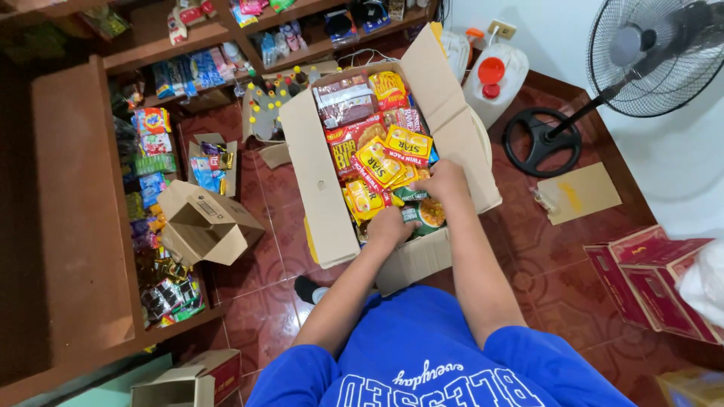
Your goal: Organizing and stocking packaged food items from boxes onto store shelves.
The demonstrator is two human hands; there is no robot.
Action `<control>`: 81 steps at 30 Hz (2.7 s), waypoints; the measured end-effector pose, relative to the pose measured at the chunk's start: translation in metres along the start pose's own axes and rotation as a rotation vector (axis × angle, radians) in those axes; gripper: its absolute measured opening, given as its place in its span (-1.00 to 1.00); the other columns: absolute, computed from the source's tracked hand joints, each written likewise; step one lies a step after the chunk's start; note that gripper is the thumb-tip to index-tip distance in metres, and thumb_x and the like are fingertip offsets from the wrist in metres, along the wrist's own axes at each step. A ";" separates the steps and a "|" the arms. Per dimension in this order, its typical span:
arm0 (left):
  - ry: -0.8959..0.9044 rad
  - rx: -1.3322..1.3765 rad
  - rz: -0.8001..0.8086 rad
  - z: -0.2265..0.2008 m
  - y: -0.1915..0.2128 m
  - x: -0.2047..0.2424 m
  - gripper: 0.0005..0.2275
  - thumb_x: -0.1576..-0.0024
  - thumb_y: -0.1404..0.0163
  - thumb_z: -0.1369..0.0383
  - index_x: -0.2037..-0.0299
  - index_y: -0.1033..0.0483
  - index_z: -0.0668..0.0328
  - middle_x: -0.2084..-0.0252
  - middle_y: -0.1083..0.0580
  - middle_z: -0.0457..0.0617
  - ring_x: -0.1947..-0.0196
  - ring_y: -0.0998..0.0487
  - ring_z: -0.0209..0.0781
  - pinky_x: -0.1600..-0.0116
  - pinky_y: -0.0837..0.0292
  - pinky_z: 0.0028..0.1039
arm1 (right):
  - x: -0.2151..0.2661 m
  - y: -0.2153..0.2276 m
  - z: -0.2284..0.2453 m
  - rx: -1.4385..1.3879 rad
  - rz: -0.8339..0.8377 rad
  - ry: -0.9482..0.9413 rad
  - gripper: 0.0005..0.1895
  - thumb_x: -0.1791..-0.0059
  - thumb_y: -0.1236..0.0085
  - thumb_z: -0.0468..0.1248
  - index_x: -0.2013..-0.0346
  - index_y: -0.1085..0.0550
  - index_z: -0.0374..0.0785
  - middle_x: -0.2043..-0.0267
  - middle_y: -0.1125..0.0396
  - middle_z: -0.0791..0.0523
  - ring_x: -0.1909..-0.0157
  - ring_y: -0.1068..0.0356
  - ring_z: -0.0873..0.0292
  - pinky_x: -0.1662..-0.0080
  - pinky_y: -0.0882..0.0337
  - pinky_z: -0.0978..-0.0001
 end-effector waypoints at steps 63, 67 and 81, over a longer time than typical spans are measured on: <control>-0.285 1.678 -0.144 -0.016 0.089 -0.025 -0.61 -0.17 -0.10 0.43 -0.15 -0.22 0.18 -0.06 -0.47 0.03 0.03 -0.61 -0.08 0.01 -0.64 -0.13 | -0.004 0.036 0.075 -1.310 -0.292 0.312 -0.28 0.11 -0.36 -0.41 -0.25 -0.18 -0.32 -0.10 -0.34 0.01 -0.08 -0.46 0.13 -0.08 -0.56 0.28; -0.117 1.430 -0.203 0.020 0.082 -0.044 -0.52 -0.14 -0.12 0.48 -0.22 -0.16 0.13 0.01 -0.49 0.08 0.11 -0.55 -0.08 0.12 -0.47 -0.27 | 0.017 0.070 0.078 -1.430 -0.194 0.352 -0.31 0.16 -0.37 -0.47 -0.19 -0.23 -0.34 -0.02 -0.39 0.02 0.00 -0.49 0.14 -0.03 -0.58 0.25; -0.635 1.724 0.220 0.023 0.079 -0.058 -0.65 -0.37 0.14 0.26 -0.24 -0.33 0.38 -0.13 -0.48 0.10 -0.15 -0.52 -0.08 -0.26 -0.47 -0.21 | 0.039 0.051 0.094 -1.231 0.522 0.487 -0.46 0.07 -0.31 -0.40 -0.19 -0.37 -0.30 -0.03 -0.43 0.11 -0.01 -0.47 0.27 -0.05 -0.52 0.37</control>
Point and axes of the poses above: each hand's wrist, its own x-axis away from the middle knuckle, its own y-axis out of the back of the hand, z = x × y, the point moved 5 cm from there along -x, towards the middle knuckle
